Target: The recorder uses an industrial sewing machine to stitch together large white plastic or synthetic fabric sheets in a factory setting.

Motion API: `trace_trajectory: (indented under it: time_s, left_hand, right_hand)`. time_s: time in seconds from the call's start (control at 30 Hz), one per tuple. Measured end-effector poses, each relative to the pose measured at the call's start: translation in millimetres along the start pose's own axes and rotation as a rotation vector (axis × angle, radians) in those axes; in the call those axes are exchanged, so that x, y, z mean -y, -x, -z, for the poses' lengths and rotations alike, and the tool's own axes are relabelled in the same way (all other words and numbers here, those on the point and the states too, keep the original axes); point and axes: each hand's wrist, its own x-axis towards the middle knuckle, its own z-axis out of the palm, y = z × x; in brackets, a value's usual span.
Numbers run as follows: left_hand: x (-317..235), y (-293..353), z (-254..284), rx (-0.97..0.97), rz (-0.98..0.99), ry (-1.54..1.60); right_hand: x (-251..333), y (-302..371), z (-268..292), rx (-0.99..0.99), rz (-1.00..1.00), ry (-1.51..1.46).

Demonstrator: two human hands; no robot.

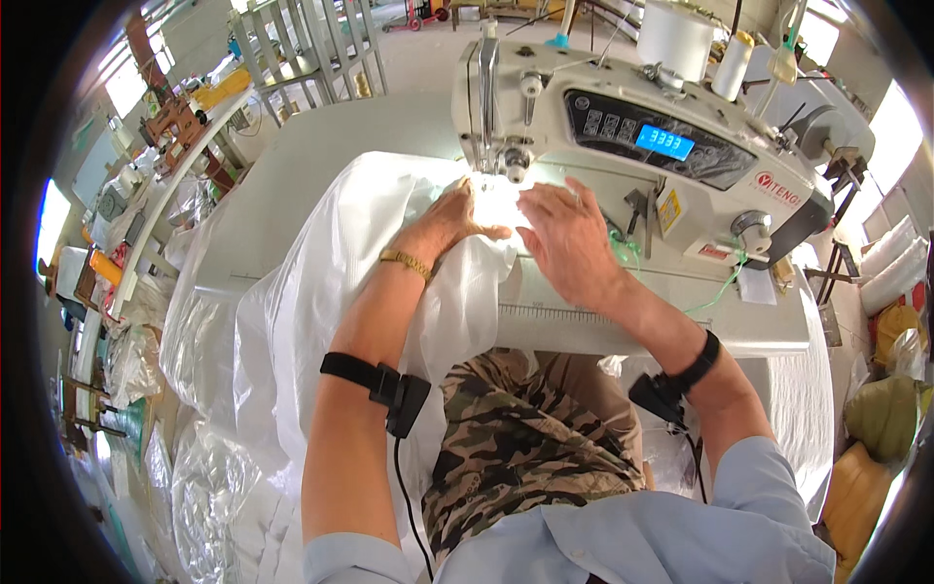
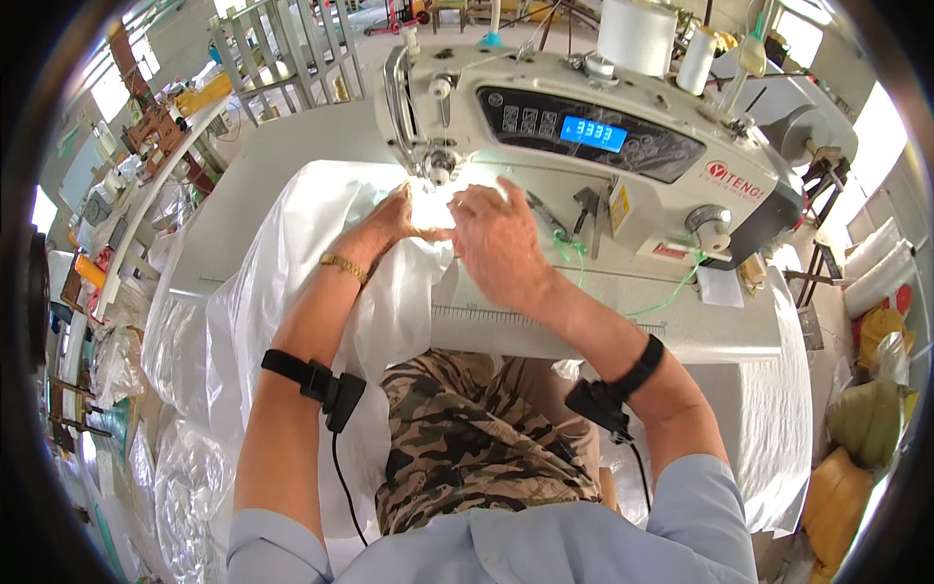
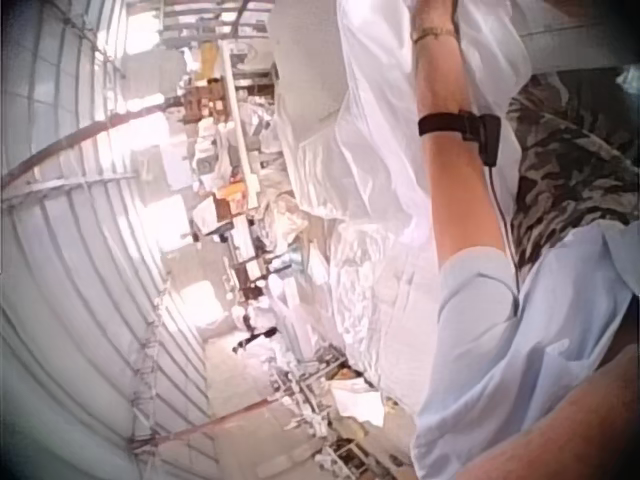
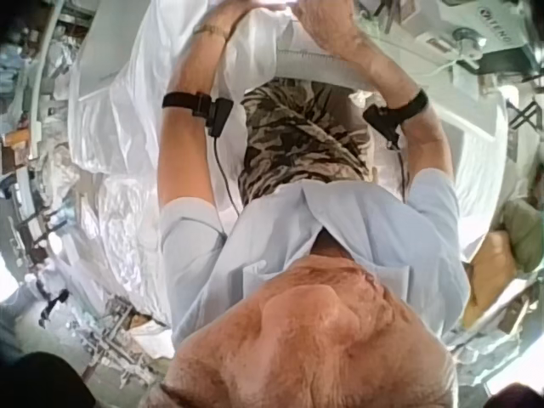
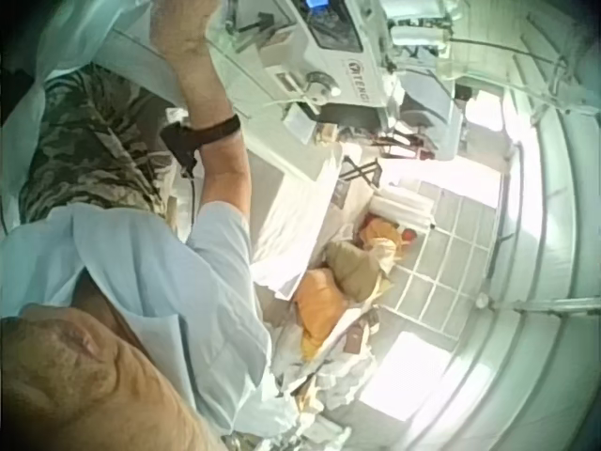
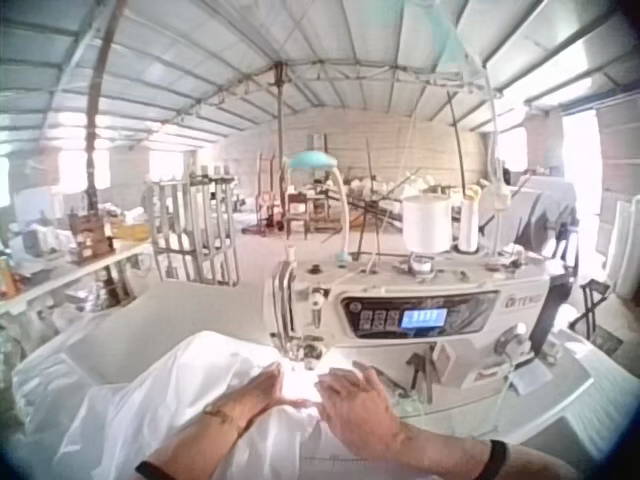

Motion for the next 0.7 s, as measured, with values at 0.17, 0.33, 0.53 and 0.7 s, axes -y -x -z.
trace_trajectory:
  time_s: [0.17,0.33,0.53,0.7]
  left_hand:
    - [-33,4,6,-0.077,0.089,-0.101]
    - [-36,20,8,-0.069,0.211,-0.194]
    - [-40,14,2,-0.121,0.21,-0.209]
    - [-45,9,9,-0.065,0.264,-0.168]
  right_hand:
    - [-28,-49,92,-0.12,0.158,-0.118]
    - [-104,-110,115,-0.073,0.077,0.112]
    - [-172,-143,106,0.27,0.066,0.05]
    - [-211,-149,120,0.556,-0.04,-0.166]
